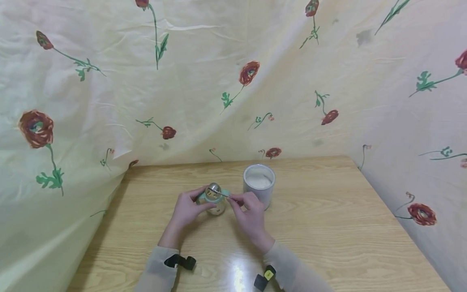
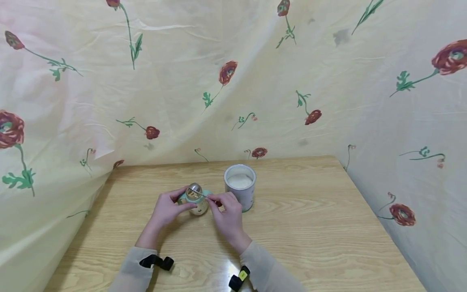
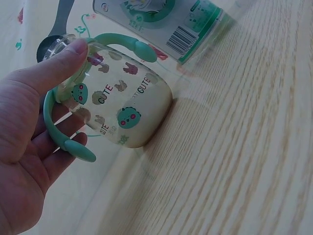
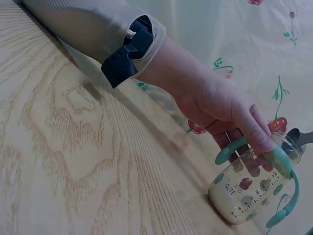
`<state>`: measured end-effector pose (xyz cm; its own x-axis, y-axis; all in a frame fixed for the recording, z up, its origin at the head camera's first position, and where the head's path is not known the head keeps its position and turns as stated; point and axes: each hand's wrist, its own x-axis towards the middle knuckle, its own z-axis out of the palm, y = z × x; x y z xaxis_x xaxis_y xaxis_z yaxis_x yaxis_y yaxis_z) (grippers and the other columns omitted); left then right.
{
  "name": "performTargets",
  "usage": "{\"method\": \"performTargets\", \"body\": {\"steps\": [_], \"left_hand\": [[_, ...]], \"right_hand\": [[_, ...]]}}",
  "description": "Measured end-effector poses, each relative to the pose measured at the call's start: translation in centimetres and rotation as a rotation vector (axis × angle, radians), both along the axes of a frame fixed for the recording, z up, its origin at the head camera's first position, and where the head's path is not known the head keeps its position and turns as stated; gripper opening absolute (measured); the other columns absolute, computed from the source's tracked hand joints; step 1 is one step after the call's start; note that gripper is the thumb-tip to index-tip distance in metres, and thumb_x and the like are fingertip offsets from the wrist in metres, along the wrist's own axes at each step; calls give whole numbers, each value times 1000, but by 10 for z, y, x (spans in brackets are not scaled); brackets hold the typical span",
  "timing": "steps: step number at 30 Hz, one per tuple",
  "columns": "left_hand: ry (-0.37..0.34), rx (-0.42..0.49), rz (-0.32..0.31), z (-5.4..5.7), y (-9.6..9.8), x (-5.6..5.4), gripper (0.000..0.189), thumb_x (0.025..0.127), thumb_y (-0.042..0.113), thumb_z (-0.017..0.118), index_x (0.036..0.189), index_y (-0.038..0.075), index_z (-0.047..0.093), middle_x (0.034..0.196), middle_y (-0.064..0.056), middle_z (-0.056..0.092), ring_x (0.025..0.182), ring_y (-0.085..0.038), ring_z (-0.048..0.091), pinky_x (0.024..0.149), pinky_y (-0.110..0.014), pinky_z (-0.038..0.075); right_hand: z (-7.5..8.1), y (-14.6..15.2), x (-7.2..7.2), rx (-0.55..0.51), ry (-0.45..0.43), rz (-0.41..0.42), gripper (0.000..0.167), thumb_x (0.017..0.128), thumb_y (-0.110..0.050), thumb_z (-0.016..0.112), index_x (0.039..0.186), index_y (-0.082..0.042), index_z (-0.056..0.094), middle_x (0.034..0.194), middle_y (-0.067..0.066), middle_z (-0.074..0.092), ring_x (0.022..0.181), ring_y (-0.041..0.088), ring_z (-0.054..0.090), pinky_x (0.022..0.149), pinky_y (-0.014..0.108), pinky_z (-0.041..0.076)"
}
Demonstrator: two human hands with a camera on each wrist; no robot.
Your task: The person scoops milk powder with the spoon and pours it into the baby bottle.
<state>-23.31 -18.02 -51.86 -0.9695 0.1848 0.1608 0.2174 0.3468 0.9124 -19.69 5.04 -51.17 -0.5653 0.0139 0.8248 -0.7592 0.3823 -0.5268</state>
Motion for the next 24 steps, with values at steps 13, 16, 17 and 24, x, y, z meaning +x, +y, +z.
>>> {"method": "performTargets", "body": {"steps": [13, 16, 17, 24], "left_hand": [[26, -4, 1, 0, 4, -1, 64, 80, 30, 97, 139, 21, 73, 137, 2, 72, 131, -23, 66, 116, -46, 49], [27, 0, 11, 1, 5, 0, 64, 81, 29, 97, 139, 20, 73, 138, 1, 72, 131, -24, 66, 116, -48, 48], [27, -2, 17, 1, 5, 1, 65, 81, 29, 97, 140, 19, 73, 139, 0, 71, 131, -25, 65, 117, -49, 48], [23, -15, 42, 3, 5, 4, 68, 82, 27, 96, 143, 14, 69, 141, -7, 69, 134, -34, 63, 119, -55, 44]], "right_hand": [[8, 0, 5, -163, -228, 45, 12, 92, 3, 82, 98, -6, 76, 89, 4, 78, 72, 17, 68, 67, 21, 58], [12, -2, 6, -225, -264, 54, 14, 90, 8, 81, 96, -3, 76, 87, 6, 79, 71, 15, 68, 65, 21, 58], [14, -2, 7, -237, -270, 50, 15, 89, 10, 81, 96, -2, 76, 87, 7, 78, 71, 14, 67, 65, 20, 57], [23, -2, 9, -317, -288, 39, 19, 82, 23, 76, 94, 9, 72, 88, 16, 77, 74, 7, 64, 66, 15, 55]]}}
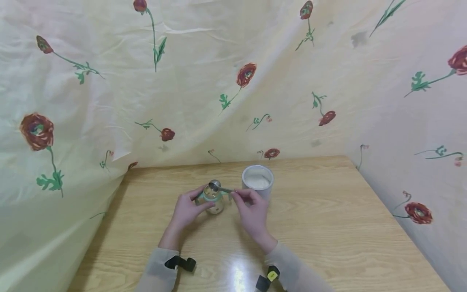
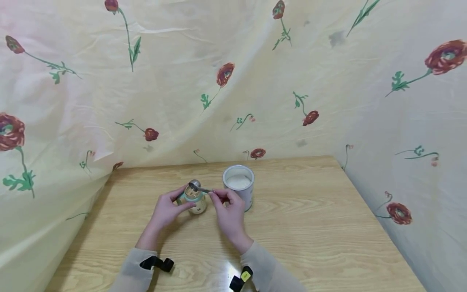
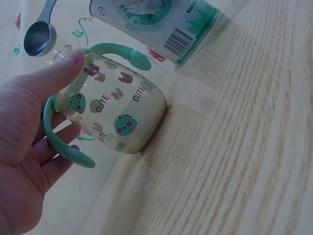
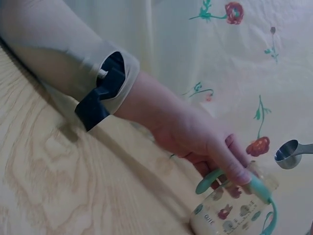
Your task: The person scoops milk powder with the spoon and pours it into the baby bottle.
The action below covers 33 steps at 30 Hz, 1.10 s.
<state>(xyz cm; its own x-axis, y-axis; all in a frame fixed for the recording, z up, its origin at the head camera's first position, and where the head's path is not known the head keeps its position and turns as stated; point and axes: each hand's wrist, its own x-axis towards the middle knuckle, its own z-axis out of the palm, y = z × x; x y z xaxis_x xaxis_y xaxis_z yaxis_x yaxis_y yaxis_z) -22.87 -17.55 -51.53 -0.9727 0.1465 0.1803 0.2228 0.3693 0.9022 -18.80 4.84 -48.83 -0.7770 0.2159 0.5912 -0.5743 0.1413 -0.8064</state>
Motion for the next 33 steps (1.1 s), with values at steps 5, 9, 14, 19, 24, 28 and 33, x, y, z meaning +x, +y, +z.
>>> {"method": "performTargets", "body": {"steps": [5, 9, 14, 19, 24, 28, 33], "left_hand": [[-1, -34, -8, 1, -1, 1, 73, 84, 29, 94, 150, 17, 64, 149, -6, 63, 142, -36, 55, 121, -57, 40], [14, -65, -12, 4, -3, 3, 80, 86, 34, 93, 156, 17, 57, 156, -7, 55, 147, -39, 48, 122, -59, 37], [34, -63, 7, 12, -3, 3, 81, 88, 34, 91, 160, 23, 53, 161, -4, 51, 139, -40, 57, 122, -59, 38], [82, -25, 12, 20, -1, 3, 79, 90, 28, 90, 160, 24, 53, 161, -2, 50, 151, -36, 43, 125, -58, 33], [155, 14, 21, 28, 4, 5, 81, 89, 30, 91, 160, 24, 53, 163, -2, 48, 153, -31, 42, 126, -57, 32], [216, 66, 49, 35, 12, 8, 84, 88, 30, 92, 161, 22, 51, 166, 2, 44, 154, -28, 40, 126, -56, 32], [302, 147, 40, 44, 25, 12, 85, 87, 18, 93, 161, 18, 50, 165, 2, 45, 154, -26, 40, 126, -56, 32]], "right_hand": [[9, 4, 3, -49, -42, 28, 15, 88, 16, 77, 97, 4, 74, 90, 18, 77, 77, 6, 65, 68, 15, 55], [18, 9, 5, -70, -37, 35, 10, 91, 9, 79, 97, 2, 75, 93, 19, 77, 76, 8, 67, 66, 16, 56], [28, 18, 4, -119, -30, 15, 10, 91, 11, 78, 97, 4, 74, 91, 11, 78, 77, 9, 68, 68, 17, 57], [38, 33, 0, -158, -51, -35, 10, 92, 6, 79, 98, 7, 73, 93, 7, 76, 81, 10, 68, 72, 19, 57], [47, 55, -6, -176, -103, -76, 16, 93, -1, 81, 103, 8, 72, 99, 12, 77, 86, 14, 70, 77, 21, 59], [54, 73, -9, -146, -158, -96, 15, 95, -5, 81, 104, 6, 73, 99, 8, 77, 85, 14, 70, 76, 21, 58], [59, 92, -11, -52, -193, -122, 13, 95, -6, 82, 102, 3, 75, 98, 13, 77, 80, 13, 68, 71, 19, 56]]}}
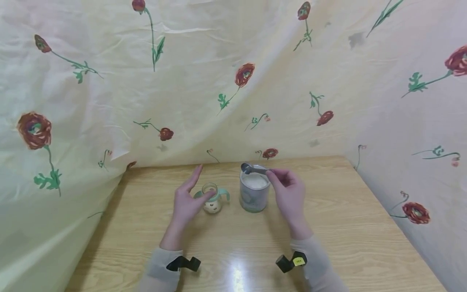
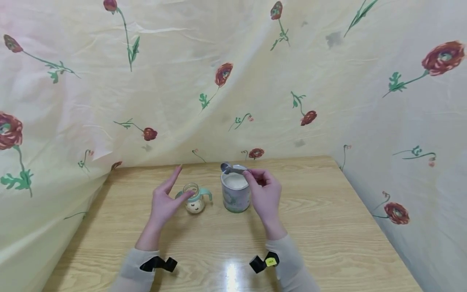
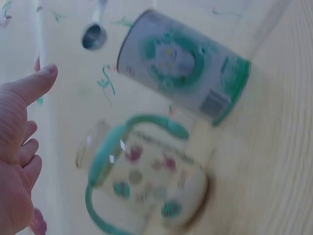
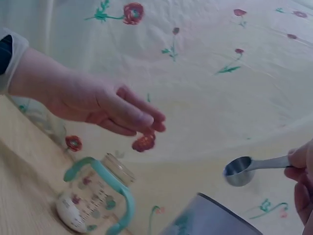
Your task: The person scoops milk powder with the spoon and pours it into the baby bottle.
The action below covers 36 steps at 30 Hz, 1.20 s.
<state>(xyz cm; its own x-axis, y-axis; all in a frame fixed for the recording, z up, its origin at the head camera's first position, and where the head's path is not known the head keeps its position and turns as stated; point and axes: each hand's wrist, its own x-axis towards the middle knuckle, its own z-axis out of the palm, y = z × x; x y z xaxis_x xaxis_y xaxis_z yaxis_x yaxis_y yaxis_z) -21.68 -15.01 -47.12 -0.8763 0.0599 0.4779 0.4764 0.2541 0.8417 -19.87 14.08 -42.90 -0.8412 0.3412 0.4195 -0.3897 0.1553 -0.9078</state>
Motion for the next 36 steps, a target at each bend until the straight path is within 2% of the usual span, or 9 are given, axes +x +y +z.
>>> {"method": "performTargets", "body": {"steps": [5, 8, 12, 16, 19, 23, 25, 29, 36], "left_hand": [[89, -2, -19, 7, 23, 5, 85, 85, 13, 93, 159, 14, 52, 163, -6, 48, 151, -27, 45, 124, -53, 37], [103, -8, -39, 9, 37, 5, 85, 83, 13, 94, 158, 13, 53, 162, -6, 49, 149, -28, 47, 124, -51, 38], [54, -7, -73, 7, 53, 3, 84, 85, 17, 94, 158, 13, 53, 162, -1, 48, 150, -27, 46, 123, -52, 38], [4, -43, -84, 5, 68, 1, 85, 85, 20, 93, 159, 10, 51, 163, -5, 46, 150, -33, 45, 122, -55, 39], [-35, -71, -95, 2, 80, -1, 87, 87, 24, 92, 160, 4, 48, 164, -9, 44, 151, -35, 44, 122, -54, 38], [-84, -72, -110, -3, 92, -5, 91, 87, 26, 92, 161, 2, 44, 165, -15, 42, 152, -35, 41, 122, -52, 38], [-100, -67, -102, -7, 97, -8, 92, 86, 24, 92, 161, 2, 44, 165, -17, 42, 152, -34, 41, 121, -51, 39], [-124, -53, -85, -14, 104, -13, 94, 85, 22, 93, 161, 1, 43, 165, -21, 41, 152, -34, 41, 121, -48, 40], [-134, -13, -122, -23, 113, -17, 95, 84, 20, 94, 160, -4, 42, 164, -23, 41, 152, -35, 40, 122, -46, 40]], "right_hand": [[3, 10, -2, 82, -35, -11, 10, 94, 0, 81, 101, 5, 76, 100, 21, 77, 75, 9, 64, 66, 15, 52], [16, 7, 6, 132, -37, -24, 8, 94, 5, 79, 100, 9, 74, 100, 24, 77, 74, 7, 62, 66, 13, 50], [18, 10, 6, 201, -18, -34, 7, 94, 4, 80, 99, 7, 76, 96, 21, 78, 74, 7, 62, 66, 13, 50], [1, 21, -6, 301, 6, -27, 7, 93, -2, 83, 99, -1, 79, 92, 11, 79, 74, 14, 64, 65, 14, 51], [-2, 24, -7, 439, 69, -20, 6, 92, -1, 83, 97, -1, 79, 90, 9, 79, 73, 18, 66, 65, 16, 53], [-7, 25, -10, 622, 171, -35, 7, 88, 2, 84, 94, 0, 79, 89, 11, 78, 73, 21, 69, 65, 28, 60], [-8, 23, -11, 679, 195, -47, 9, 87, 2, 85, 93, 0, 79, 88, 12, 78, 73, 23, 71, 65, 36, 62], [-9, 20, -12, 738, 192, -72, 9, 86, 2, 85, 92, -1, 79, 88, 12, 77, 74, 25, 71, 65, 40, 63], [-13, 15, -14, 802, 183, -115, 8, 86, 1, 86, 91, -1, 80, 82, 10, 76, 68, 24, 65, 60, 38, 55]]}}
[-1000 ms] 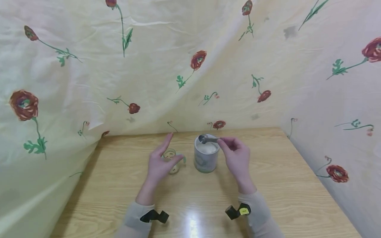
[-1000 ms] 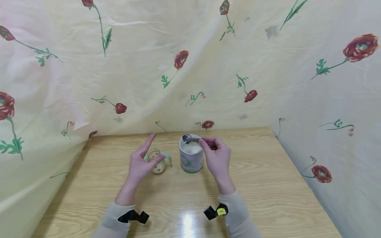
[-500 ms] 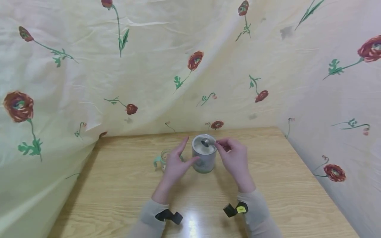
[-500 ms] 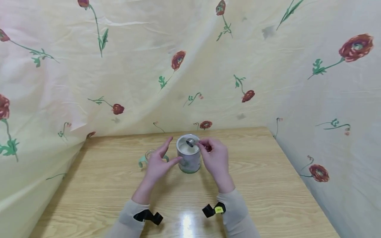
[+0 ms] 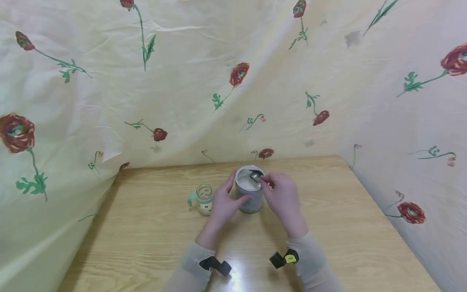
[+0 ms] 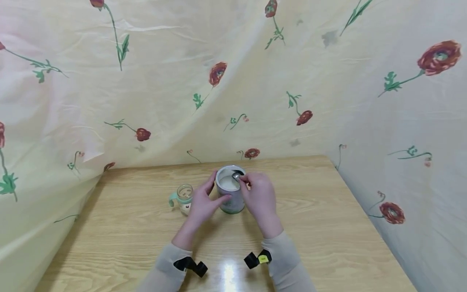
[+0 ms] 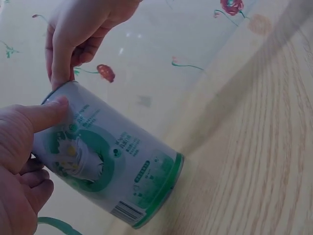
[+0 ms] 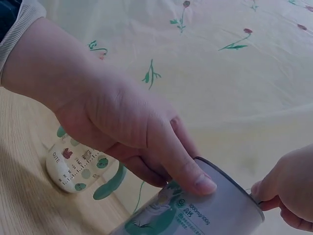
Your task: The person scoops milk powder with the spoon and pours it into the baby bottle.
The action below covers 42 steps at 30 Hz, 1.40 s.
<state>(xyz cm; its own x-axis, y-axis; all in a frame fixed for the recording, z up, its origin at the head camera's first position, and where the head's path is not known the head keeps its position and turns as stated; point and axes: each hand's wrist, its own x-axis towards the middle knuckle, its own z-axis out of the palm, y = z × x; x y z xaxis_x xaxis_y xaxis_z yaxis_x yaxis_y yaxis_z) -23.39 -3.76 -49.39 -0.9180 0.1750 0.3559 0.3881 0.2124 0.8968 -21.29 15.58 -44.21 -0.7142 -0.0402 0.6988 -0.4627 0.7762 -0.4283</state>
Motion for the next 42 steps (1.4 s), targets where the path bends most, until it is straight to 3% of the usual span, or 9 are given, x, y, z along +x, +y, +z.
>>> {"method": "performTargets", "body": {"steps": [6, 20, 36, 39, 42], "left_hand": [[-24, 5, 4, -5, -2, -2, 94, 85, 21, 93, 160, -3, 43, 165, -22, 41, 152, -35, 41, 121, -47, 40], [36, -1, 23, -11, 4, -2, 93, 84, 19, 95, 160, 0, 45, 163, -18, 46, 148, -31, 47, 117, -41, 45], [21, -8, 48, -8, 5, -3, 91, 84, 16, 94, 160, 1, 46, 162, -13, 49, 146, -30, 51, 116, -40, 48], [10, -2, 42, -8, 6, -2, 91, 85, 16, 93, 161, 2, 45, 163, -13, 48, 146, -29, 51, 117, -41, 47], [-1, 9, 44, -8, 7, -1, 93, 84, 16, 94, 161, 4, 45, 163, -13, 47, 146, -30, 51, 117, -41, 46]], "right_hand": [[-1, -9, -4, 20, -8, -13, 11, 84, 0, 88, 92, -1, 81, 80, 11, 76, 67, 26, 62, 58, 39, 52], [3, -20, -8, 93, -77, 4, 4, 85, -2, 85, 86, -2, 81, 80, 8, 78, 67, 26, 63, 60, 41, 53], [5, -24, -12, -6, -243, 66, 7, 88, -8, 88, 90, -5, 82, 83, 4, 79, 68, 18, 64, 63, 38, 55], [5, -22, -12, 12, -223, 69, 6, 88, -6, 88, 89, -5, 82, 82, 4, 78, 68, 19, 64, 63, 38, 55], [5, -19, -10, 55, -142, 55, 5, 87, -4, 87, 89, -5, 82, 82, 6, 78, 69, 23, 64, 60, 39, 54]]}}
